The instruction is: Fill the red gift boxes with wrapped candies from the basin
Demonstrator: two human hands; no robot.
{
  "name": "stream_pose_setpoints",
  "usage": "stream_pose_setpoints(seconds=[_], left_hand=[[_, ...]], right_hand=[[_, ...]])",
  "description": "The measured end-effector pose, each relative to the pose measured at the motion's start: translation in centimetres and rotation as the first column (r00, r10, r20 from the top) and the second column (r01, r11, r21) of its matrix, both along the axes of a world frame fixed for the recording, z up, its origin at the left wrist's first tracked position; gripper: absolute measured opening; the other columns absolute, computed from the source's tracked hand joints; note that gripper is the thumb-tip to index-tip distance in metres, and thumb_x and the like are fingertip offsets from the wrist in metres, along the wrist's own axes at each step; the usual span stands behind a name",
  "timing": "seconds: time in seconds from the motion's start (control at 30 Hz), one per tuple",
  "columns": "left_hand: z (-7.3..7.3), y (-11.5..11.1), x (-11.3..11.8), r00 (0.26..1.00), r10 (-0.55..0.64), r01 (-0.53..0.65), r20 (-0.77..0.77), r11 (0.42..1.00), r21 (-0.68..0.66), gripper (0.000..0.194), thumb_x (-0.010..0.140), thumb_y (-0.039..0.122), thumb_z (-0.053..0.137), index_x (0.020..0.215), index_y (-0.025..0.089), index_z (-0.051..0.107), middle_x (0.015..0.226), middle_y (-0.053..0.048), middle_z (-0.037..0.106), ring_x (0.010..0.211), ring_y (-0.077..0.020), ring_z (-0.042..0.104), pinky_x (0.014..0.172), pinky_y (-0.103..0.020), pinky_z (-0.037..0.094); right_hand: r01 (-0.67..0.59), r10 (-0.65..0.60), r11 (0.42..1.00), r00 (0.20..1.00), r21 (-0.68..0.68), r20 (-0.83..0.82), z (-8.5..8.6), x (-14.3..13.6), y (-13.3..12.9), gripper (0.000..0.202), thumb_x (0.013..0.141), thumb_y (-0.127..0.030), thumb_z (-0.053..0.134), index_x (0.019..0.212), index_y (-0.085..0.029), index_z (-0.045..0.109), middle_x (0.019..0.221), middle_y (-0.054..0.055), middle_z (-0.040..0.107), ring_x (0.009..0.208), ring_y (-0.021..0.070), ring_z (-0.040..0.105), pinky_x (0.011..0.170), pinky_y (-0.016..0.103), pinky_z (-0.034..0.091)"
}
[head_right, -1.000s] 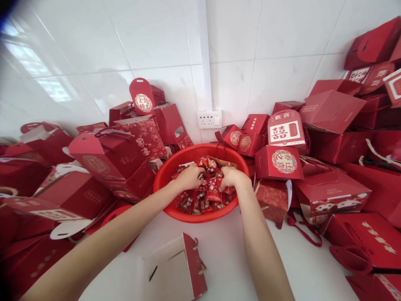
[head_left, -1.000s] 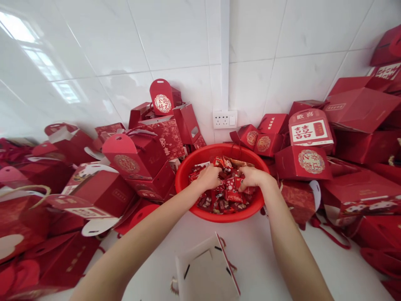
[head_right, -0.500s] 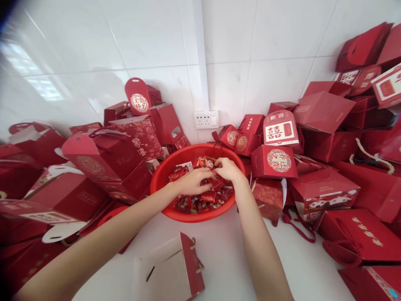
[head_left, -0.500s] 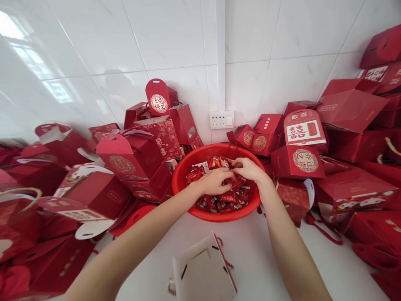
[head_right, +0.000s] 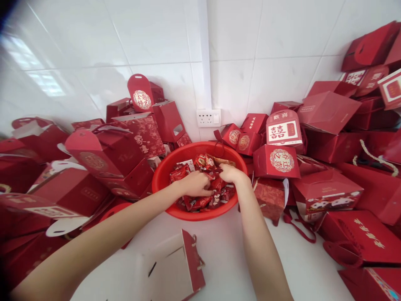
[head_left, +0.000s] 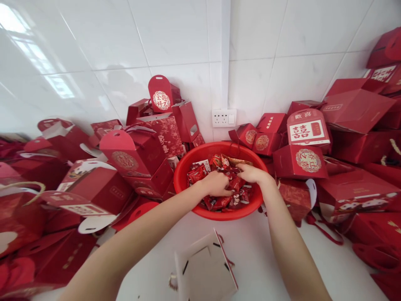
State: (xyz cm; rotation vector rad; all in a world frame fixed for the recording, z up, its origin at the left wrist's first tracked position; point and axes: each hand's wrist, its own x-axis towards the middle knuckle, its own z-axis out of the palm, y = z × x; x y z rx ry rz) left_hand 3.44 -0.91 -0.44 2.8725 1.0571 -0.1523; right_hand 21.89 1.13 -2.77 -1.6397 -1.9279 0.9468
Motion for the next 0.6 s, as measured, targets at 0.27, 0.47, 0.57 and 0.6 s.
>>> stream_pose_setpoints(seconds=[0.27, 0.47, 0.57, 0.6], left_hand=[[-0.23, -0.02, -0.19, 0.999, 0.0, 0.001, 0.036, 0.999, -0.042, 0.049, 0.086, 0.037, 0.066, 0.134, 0.024, 0.065, 0.104, -0.011, 0.078, 0.09, -0.0308, 0.074, 0.075, -0.035, 0.054], [-0.42, 0.16, -0.53, 0.995, -0.092, 0.096, 0.035, 0.987, -0.129, 0.046, 0.091, 0.028, 0.06, 0.137, 0.033, 0.063, 0.125, -0.004, 0.074, 0.105, -0.0243, 0.072, 0.086, -0.029, 0.054], [-0.46, 0.15, -0.54, 0.997, -0.059, 0.067, 0.057, 0.989, -0.133, 0.039, 0.09, 0.029, 0.061, 0.129, 0.032, 0.069, 0.117, -0.003, 0.077, 0.099, -0.0233, 0.073, 0.082, -0.028, 0.054], [-0.46, 0.13, -0.53, 0.997, -0.041, 0.048, 0.063, 0.991, -0.127, 0.037, 0.09, 0.03, 0.062, 0.127, 0.031, 0.07, 0.114, -0.004, 0.078, 0.097, -0.0239, 0.074, 0.081, -0.028, 0.053]], right_hand=[[0.1, -0.061, 0.969, 0.983, -0.227, 0.173, 0.06, -0.25, -0.36, 0.032, 0.099, -0.036, 0.062, 0.127, -0.02, 0.063, 0.13, 0.01, 0.064, 0.107, 0.0222, 0.067, 0.091, 0.043, 0.058], [0.138, -0.101, 0.963, 0.981, -0.231, 0.164, 0.2, -0.56, -0.47, 0.032, 0.099, -0.036, 0.063, 0.127, -0.019, 0.063, 0.13, 0.01, 0.064, 0.109, 0.0229, 0.066, 0.091, 0.044, 0.058], [0.212, -0.195, 0.966, 0.973, -0.147, 0.122, 0.12, -0.57, -0.57, 0.033, 0.098, -0.036, 0.064, 0.128, -0.02, 0.062, 0.131, 0.01, 0.064, 0.11, 0.0231, 0.066, 0.092, 0.044, 0.058], [0.233, -0.222, 0.966, 0.97, -0.113, 0.1, 0.11, -0.55, -0.62, 0.033, 0.098, -0.035, 0.064, 0.128, -0.021, 0.063, 0.131, 0.01, 0.064, 0.11, 0.0231, 0.066, 0.092, 0.043, 0.058]])
